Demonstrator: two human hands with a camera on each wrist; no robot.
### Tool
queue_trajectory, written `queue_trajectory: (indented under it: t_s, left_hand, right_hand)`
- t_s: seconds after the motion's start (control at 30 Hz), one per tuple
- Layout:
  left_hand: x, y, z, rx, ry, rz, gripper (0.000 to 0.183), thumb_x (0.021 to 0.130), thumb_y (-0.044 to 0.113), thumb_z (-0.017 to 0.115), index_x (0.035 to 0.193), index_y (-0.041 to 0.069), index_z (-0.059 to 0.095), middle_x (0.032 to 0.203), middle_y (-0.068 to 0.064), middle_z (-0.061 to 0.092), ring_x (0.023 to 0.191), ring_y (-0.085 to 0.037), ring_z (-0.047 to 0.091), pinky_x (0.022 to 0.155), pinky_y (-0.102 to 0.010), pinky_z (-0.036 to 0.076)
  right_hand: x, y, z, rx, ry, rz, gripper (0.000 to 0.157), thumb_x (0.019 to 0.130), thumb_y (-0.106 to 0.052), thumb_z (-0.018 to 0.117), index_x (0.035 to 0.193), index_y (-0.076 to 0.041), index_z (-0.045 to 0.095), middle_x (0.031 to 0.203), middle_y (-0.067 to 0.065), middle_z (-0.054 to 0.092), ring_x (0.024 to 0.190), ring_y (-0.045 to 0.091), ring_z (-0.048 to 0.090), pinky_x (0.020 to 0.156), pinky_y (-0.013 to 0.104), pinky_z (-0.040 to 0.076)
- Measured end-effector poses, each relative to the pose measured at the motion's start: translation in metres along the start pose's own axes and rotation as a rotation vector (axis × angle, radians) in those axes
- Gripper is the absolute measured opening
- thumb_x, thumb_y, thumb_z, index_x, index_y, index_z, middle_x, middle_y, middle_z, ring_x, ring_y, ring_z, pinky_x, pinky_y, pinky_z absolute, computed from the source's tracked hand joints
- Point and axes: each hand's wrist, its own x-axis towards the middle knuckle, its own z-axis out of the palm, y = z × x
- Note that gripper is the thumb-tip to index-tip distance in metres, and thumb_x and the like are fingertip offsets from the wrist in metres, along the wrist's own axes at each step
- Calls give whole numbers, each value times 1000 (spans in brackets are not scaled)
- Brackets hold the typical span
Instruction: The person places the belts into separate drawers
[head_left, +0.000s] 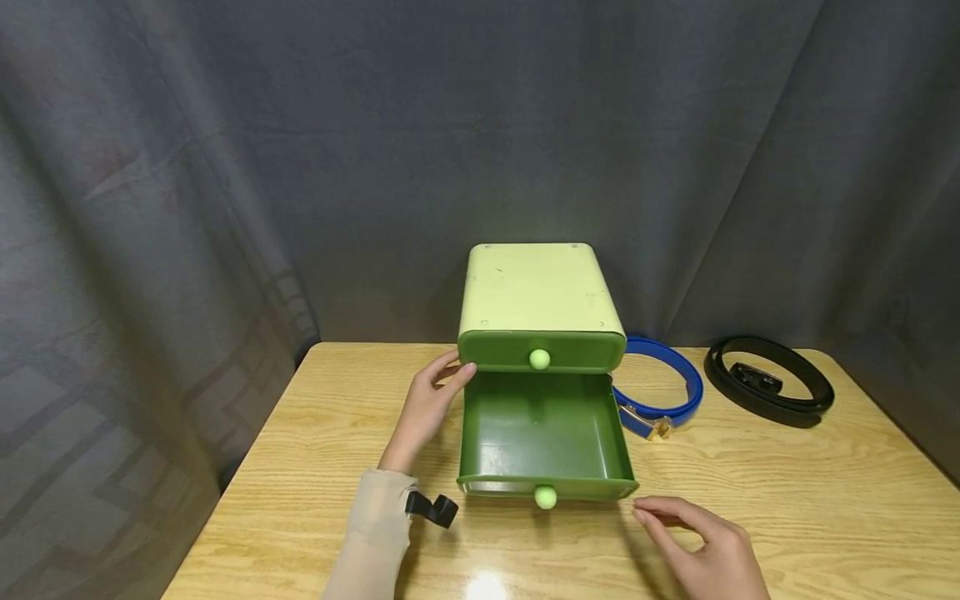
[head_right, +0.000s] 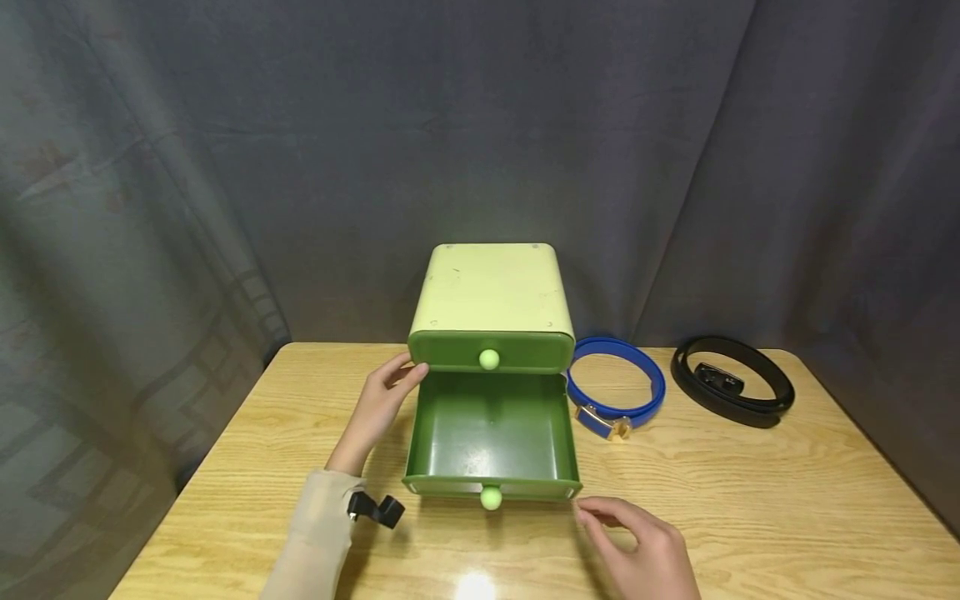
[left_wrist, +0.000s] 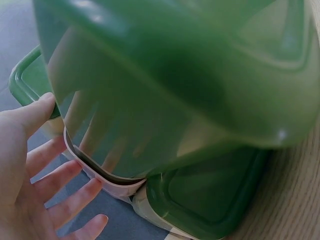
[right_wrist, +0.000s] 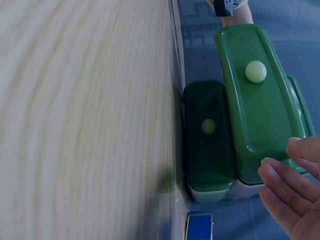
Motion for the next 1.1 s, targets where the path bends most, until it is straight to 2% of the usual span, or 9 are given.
queue_trajectory:
  t_s: [0.27,0.43,0.57,0.67,0.9,1.1]
  left_hand:
    - [-15,34,-2,22,-8,7,44,99,21,63,136,-1,57,140,-19,54,124,-36,54,102,-51,42]
    - [-20,37,-4,31,-5,10,44,99,23,62,137,0,57,140,-19,53,125,-35,53,103,-52,42]
    - [-21,40,-8,23,-11,-21,45,99,22,63,138,1,57,140,-18,54,125,-34,53,103,-50,43]
    - [-19,37,-8,24,-12,-20,45,99,22,63,138,0,56,140,-18,54,125,-33,54,102,-50,43]
    - [-2,-1,-3,19,0,16,50,96,35,66,138,9,59,140,-10,55,125,-28,54,103,-50,41]
    - [1,-3,-1,19,-3,22,49,96,36,66,138,11,60,140,-9,56,125,-29,54,103,-51,41]
  right_hand:
    - [5,7,-8,-60,-31,101,27,73,6,83,87,-15,77,82,-10,73,73,0,66,65,11,49]
    - [11,13,-9,-55,-33,114,24,75,5,83,89,-15,77,84,-7,74,76,-1,66,67,10,49]
    - [16,19,-7,-36,-41,125,21,78,2,82,93,-12,77,86,-5,74,79,-2,66,71,7,47]
    - [21,25,-5,-25,-42,114,20,80,1,81,95,-11,77,87,-4,75,80,-3,65,74,5,46]
    - [33,39,-7,-13,-46,65,22,80,2,80,97,-12,77,89,-2,75,82,-7,63,76,5,45]
    - [43,46,-5,7,-24,67,21,81,2,80,97,-12,77,88,-1,75,82,-7,63,76,4,44]
